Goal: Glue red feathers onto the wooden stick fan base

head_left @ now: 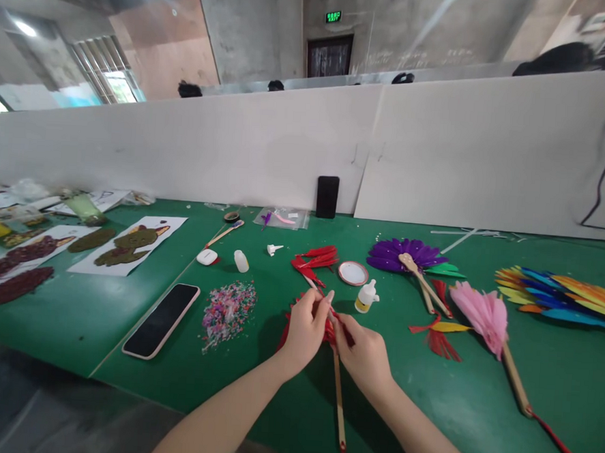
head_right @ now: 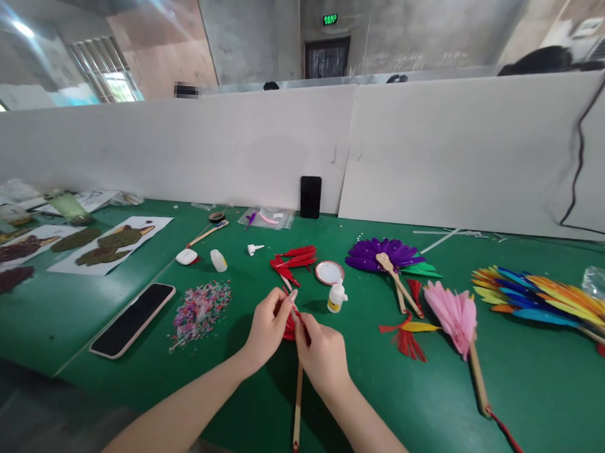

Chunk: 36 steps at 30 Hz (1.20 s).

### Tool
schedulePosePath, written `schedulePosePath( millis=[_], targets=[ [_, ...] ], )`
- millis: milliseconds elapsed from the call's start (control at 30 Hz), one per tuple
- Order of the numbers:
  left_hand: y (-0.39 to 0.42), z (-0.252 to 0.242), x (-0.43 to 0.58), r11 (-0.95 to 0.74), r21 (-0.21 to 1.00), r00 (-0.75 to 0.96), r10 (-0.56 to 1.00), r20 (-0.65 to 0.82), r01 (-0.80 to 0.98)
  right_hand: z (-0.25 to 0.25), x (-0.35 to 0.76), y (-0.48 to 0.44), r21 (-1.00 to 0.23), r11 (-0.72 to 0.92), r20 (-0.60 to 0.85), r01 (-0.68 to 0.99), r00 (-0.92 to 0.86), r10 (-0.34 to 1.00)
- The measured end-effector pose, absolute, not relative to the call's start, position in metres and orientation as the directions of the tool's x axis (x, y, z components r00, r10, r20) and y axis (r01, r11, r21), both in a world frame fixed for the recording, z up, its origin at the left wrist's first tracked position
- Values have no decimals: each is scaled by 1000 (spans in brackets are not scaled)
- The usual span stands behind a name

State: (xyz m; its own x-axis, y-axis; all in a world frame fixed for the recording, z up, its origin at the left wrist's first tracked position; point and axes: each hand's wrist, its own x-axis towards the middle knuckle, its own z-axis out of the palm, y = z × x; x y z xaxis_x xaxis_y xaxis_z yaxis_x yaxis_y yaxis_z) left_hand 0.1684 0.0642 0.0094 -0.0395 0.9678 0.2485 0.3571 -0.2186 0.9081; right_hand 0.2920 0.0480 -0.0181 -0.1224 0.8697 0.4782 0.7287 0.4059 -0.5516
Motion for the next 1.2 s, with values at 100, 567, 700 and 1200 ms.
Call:
schedulePosePath(
  millis=[100,567,700,1200],
  targets=[
    [61,10,169,-280,827,-41,939,342,487,-17,291,47,-545,417,484,727,-134,865],
    [61,1,162,-439,647,-80,787,611,624,-4,292,41,-832,415,292,368,-345,892],
    [63,1,161,-475,509,-23,714,700,718,-4,290,40,-836,402,291,373,-321,902],
    [67,6,158,-466,676,-3,822,570,570,-1,289,40,-889,334,266,313,-240,934]
  ],
)
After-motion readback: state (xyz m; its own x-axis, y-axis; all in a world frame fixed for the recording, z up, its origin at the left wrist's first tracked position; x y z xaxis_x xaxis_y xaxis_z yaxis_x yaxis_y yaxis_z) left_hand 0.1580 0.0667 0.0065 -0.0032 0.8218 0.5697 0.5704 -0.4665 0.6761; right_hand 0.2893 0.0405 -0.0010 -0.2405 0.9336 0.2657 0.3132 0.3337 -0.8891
